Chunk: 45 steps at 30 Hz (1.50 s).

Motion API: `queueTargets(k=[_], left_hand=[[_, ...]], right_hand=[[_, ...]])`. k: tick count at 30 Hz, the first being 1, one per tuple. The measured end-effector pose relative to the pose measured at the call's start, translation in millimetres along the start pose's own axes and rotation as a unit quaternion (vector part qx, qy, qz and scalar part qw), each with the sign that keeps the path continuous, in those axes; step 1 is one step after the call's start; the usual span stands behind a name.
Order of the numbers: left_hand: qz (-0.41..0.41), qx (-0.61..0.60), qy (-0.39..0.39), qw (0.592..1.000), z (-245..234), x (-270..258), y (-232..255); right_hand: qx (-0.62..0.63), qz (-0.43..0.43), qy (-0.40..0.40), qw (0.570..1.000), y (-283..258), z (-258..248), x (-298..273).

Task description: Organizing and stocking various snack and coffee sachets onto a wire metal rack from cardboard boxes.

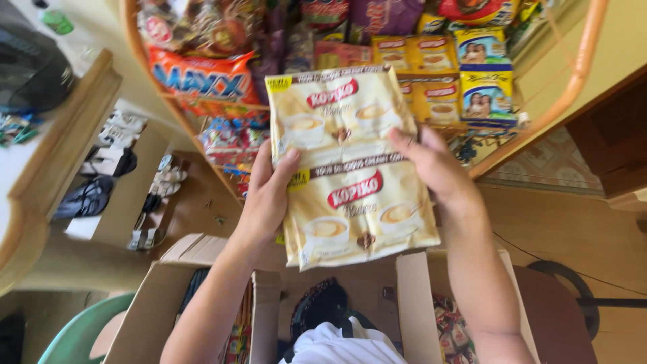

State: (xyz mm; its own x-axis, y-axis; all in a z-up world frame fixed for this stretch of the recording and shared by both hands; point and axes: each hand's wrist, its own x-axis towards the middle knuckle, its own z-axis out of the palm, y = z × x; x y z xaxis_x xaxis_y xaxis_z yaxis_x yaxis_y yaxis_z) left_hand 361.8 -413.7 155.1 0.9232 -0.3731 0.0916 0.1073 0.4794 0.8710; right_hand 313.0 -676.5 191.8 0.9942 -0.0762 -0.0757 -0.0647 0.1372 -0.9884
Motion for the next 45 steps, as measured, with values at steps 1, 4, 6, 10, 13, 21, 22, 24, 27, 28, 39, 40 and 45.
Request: queueTargets(k=[1,4,6,10,13,21,22,24,27,28,39,40,45], left_hand=[[0.0,0.001,-0.007,1.0,9,21,-6],[0.05,0.033,-0.054,0.997,36,83,-24],[0.045,-0.017,-0.075,0.996,56,125,-36],[0.092,0.018,-0.104,0.99,79,199,-57],[0.091,0.07,-0.103,0.988,85,243,-78],[-0.036,0.265,-0.073,0.961,75,277,-99],[-0.034,0.266,-0.07,0.961,67,283,-109],[0.047,0.348,-0.132,0.927,49,291,-129],[0.105,0.438,-0.134,0.882,41,294,-144],[0.103,0.439,-0.133,0.883,43,292,-141],[0.241,0.735,0.027,0.633,120,286,-50],[0.242,0.734,0.027,0.634,118,299,-55],[0.304,0.744,0.009,0.596,112,345,-65]], right_hand=[[0.001,-0.005,0.006,1.0,-11,-14,8],[-0.071,-0.031,0.057,0.995,-39,-55,35],[-0.095,-0.067,0.092,0.989,-50,-83,54],[-0.057,-0.133,0.07,0.987,-49,-136,103],[-0.076,-0.142,0.079,0.984,-44,-163,135],[-0.452,-0.083,0.124,0.88,-49,-164,143],[-0.451,-0.086,0.121,0.88,-46,-164,144],[-0.524,-0.15,0.114,0.831,-38,-165,144],[-0.562,-0.145,0.098,0.809,-30,-164,137],[-0.561,-0.144,0.096,0.81,-31,-164,135],[-0.639,-0.022,0.086,0.764,-76,-135,119],[-0.64,-0.022,0.087,0.763,-80,-134,122],[-0.654,-0.178,0.066,0.732,-90,-145,167]])
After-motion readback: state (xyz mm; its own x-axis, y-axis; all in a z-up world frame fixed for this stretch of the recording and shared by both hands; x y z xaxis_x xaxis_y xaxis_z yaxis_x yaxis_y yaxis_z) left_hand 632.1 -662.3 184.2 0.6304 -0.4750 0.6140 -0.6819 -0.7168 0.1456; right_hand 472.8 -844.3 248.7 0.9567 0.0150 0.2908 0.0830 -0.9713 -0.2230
